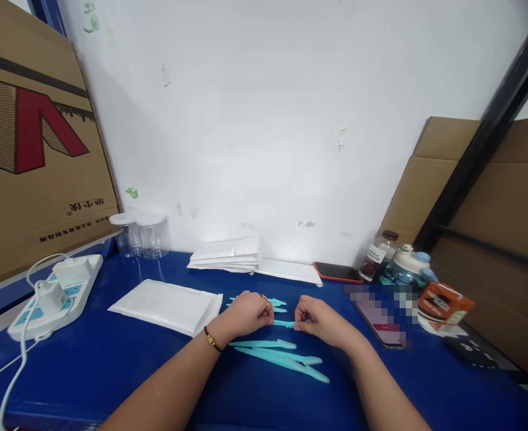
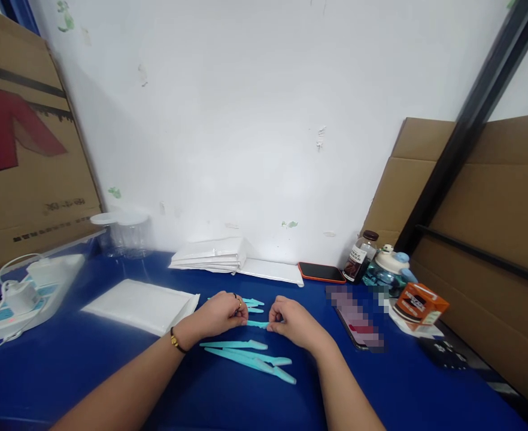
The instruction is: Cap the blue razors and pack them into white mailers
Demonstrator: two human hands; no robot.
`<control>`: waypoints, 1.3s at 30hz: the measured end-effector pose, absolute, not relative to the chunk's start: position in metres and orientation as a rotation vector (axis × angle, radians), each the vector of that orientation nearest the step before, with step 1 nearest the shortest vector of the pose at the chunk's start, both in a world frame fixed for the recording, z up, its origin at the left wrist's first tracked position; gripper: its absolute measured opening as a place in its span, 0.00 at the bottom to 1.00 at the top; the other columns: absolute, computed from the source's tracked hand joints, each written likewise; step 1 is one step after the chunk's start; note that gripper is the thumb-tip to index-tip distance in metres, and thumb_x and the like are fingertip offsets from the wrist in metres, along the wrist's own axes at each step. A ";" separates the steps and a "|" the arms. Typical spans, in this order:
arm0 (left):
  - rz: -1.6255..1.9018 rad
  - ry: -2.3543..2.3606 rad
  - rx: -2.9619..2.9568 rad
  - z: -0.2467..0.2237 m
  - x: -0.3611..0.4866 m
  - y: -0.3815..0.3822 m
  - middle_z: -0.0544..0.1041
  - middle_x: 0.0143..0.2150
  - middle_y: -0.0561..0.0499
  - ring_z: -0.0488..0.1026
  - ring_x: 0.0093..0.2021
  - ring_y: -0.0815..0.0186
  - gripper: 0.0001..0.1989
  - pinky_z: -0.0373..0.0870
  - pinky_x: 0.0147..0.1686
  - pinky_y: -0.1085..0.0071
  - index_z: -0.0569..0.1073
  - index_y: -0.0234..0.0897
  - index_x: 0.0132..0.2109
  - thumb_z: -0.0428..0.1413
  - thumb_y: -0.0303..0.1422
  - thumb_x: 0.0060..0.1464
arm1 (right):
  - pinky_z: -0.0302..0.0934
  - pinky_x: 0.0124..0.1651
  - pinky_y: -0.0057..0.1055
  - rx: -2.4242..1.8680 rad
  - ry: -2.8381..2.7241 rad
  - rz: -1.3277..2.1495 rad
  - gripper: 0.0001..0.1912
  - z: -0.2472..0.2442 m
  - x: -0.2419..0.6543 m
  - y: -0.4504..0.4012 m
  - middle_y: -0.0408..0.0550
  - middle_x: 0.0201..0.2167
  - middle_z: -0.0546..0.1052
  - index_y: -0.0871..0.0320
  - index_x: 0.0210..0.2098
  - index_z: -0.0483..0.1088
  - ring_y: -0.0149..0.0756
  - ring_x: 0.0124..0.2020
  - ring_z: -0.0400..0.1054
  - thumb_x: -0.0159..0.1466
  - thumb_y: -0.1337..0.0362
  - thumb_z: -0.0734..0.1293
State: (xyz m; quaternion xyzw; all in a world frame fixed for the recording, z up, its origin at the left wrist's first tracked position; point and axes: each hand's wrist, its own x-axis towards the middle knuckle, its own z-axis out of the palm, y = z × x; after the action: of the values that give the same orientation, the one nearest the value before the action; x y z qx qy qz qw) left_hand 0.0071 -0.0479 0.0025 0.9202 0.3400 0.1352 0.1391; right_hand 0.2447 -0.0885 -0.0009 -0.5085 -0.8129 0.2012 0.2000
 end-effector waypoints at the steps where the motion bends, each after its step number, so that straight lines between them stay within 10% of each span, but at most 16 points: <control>1: 0.406 1.030 2.685 0.004 0.004 -0.045 0.77 0.32 0.54 0.70 0.36 0.66 0.05 0.57 0.36 0.72 0.76 0.41 0.31 0.54 0.31 0.51 | 0.55 0.32 0.25 -1.453 -2.253 0.545 0.02 -0.001 0.250 -0.087 0.43 0.29 0.69 0.57 0.26 0.70 0.31 0.30 0.63 0.55 0.68 0.68; 14: 0.313 0.965 2.480 0.009 -0.005 -0.052 0.74 0.30 0.55 0.69 0.29 0.69 0.16 0.58 0.26 0.76 0.75 0.40 0.36 0.59 0.46 0.44 | 0.53 0.29 0.24 -1.364 -2.368 0.648 0.08 -0.002 0.215 -0.101 0.41 0.30 0.67 0.57 0.29 0.70 0.29 0.29 0.61 0.53 0.61 0.71; 28: 0.313 1.240 2.565 0.009 -0.013 -0.034 0.77 0.31 0.53 0.71 0.33 0.67 0.04 0.58 0.30 0.75 0.76 0.40 0.31 0.56 0.30 0.47 | 0.56 0.33 0.26 -1.530 -2.174 0.530 0.04 0.002 0.258 -0.087 0.44 0.31 0.69 0.59 0.27 0.68 0.31 0.30 0.63 0.58 0.65 0.65; 39: 0.383 0.986 2.455 0.009 -0.007 -0.045 0.74 0.31 0.54 0.69 0.30 0.70 0.12 0.58 0.27 0.77 0.76 0.40 0.36 0.57 0.42 0.48 | 0.53 0.26 0.23 -1.439 -2.410 0.974 0.09 0.005 0.255 -0.102 0.40 0.24 0.69 0.58 0.26 0.73 0.29 0.26 0.62 0.45 0.65 0.73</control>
State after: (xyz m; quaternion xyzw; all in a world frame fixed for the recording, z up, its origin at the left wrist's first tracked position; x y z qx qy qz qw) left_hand -0.0065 -0.0453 0.0086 0.8933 0.3589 0.1392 0.2321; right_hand 0.2552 -0.1024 0.0048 -0.4826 -0.8081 0.3267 0.0850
